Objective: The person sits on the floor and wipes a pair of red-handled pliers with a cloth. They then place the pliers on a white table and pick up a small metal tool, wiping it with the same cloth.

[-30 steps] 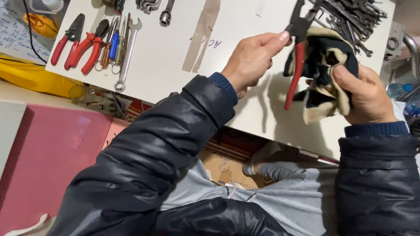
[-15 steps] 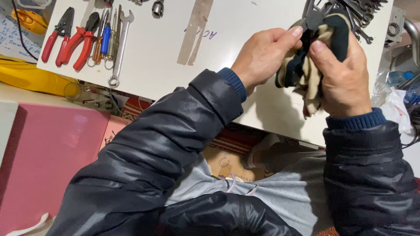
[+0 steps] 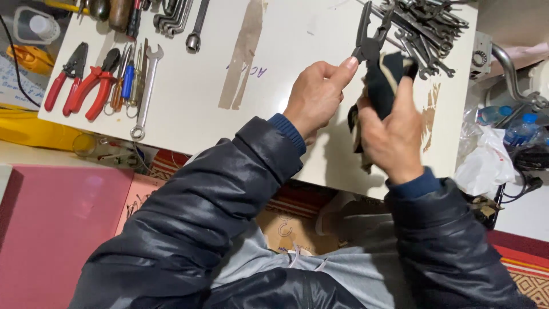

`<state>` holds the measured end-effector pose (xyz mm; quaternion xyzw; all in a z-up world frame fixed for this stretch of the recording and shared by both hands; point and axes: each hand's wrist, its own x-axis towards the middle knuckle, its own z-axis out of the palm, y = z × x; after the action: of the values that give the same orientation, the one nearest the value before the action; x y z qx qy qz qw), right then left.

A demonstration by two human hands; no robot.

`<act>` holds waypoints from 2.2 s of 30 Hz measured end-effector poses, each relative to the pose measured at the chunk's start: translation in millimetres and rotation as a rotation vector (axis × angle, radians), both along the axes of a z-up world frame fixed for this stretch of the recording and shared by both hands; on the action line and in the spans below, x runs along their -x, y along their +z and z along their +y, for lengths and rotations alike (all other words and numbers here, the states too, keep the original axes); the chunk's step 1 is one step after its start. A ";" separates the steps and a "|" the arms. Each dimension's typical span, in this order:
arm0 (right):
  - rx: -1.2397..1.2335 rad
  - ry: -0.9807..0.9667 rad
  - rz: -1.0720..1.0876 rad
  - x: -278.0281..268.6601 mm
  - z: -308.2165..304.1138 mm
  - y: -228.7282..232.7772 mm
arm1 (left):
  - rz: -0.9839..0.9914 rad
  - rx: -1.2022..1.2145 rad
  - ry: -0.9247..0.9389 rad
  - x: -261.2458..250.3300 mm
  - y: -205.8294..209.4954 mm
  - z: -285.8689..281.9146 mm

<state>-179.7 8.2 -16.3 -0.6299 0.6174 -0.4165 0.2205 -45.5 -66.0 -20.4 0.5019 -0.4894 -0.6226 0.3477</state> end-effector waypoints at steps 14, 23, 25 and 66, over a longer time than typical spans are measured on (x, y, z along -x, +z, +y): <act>-0.189 -0.137 -0.673 11.4 -12.5 5.1 | 0.366 -0.134 -0.014 -1.1 -6.3 1.1; -0.128 -0.249 0.072 -5.3 -17.4 -4.3 | -0.072 0.113 -0.110 3.0 -44.0 -3.3; -0.101 -0.134 -0.509 -6.0 -24.3 -4.3 | -0.082 0.079 -0.116 -2.5 -32.6 0.2; -0.378 -0.022 -1.411 -10.0 -8.2 -23.7 | 0.386 -0.104 0.142 -12.1 -0.3 -13.2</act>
<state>-169.8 0.0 -39.9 -0.1565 0.3960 -0.6117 0.6667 -33.4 -79.2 -20.7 0.4241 -0.3443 -0.7055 0.4516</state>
